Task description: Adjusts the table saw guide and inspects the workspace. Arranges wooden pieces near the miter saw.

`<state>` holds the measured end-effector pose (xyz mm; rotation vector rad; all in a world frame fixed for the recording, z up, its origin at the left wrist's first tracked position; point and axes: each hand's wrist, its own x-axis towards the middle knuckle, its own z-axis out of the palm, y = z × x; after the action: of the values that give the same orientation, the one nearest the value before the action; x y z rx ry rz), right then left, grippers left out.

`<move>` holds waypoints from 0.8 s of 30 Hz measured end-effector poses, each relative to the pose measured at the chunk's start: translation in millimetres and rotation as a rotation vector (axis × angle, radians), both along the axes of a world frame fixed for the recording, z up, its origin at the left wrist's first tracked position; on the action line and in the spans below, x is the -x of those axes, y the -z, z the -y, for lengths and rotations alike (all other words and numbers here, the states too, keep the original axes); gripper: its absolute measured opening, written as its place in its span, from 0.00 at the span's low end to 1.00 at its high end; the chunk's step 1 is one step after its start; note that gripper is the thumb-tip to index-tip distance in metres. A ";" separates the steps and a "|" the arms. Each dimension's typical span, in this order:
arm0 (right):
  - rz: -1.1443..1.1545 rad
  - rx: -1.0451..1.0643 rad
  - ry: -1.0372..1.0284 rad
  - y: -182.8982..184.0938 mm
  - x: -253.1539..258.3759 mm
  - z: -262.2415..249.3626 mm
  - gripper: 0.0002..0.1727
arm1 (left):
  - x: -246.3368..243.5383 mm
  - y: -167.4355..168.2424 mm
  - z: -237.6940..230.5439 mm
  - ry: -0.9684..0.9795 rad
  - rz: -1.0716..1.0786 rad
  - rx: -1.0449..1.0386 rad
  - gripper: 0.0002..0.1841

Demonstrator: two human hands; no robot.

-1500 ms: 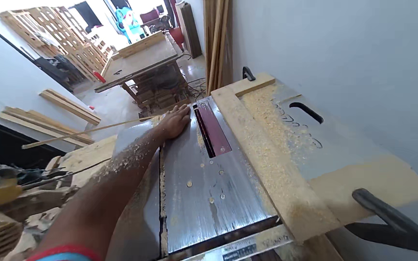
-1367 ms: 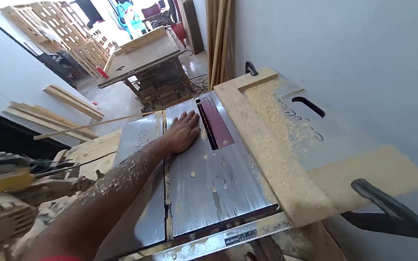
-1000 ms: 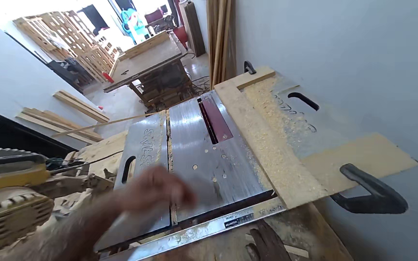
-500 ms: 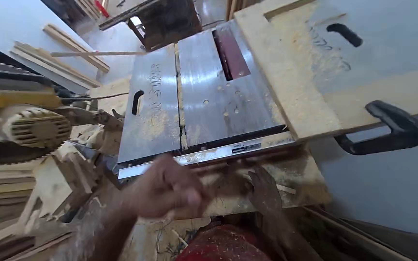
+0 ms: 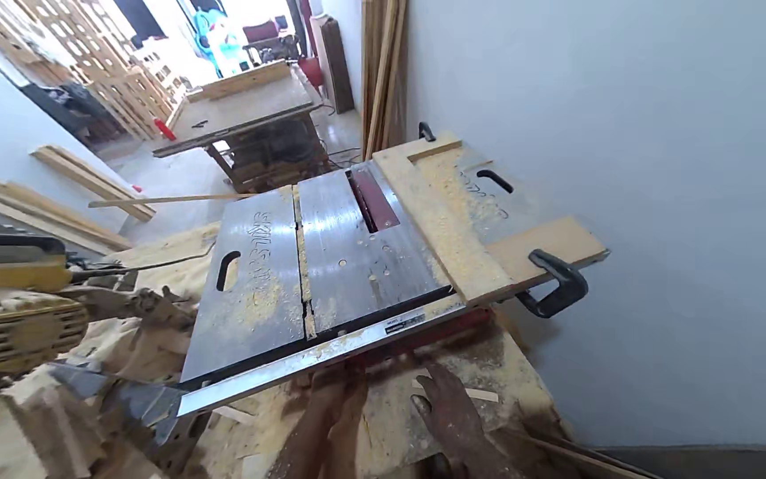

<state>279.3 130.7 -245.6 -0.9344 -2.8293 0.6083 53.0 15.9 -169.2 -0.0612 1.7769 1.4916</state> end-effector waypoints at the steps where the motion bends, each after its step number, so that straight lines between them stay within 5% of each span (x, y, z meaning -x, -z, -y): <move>1: 0.002 -0.005 0.003 1.3 0.2 -0.1 0.32 | 0.2 -2.1 -0.8 0.006 0.015 0.005 0.21; 12: 0.037 0.010 -0.001 1.2 1.0 1.9 0.34 | 7.7 -1.8 10.7 0.250 0.000 0.128 0.27; 24: -0.027 -0.057 0.031 5.0 0.6 4.3 0.31 | 7.4 -5.6 11.0 0.281 -0.052 0.252 0.32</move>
<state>278.7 126.4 -250.7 -0.9508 -2.7873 0.5299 45.6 4.9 -163.6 0.0977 1.9186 1.0762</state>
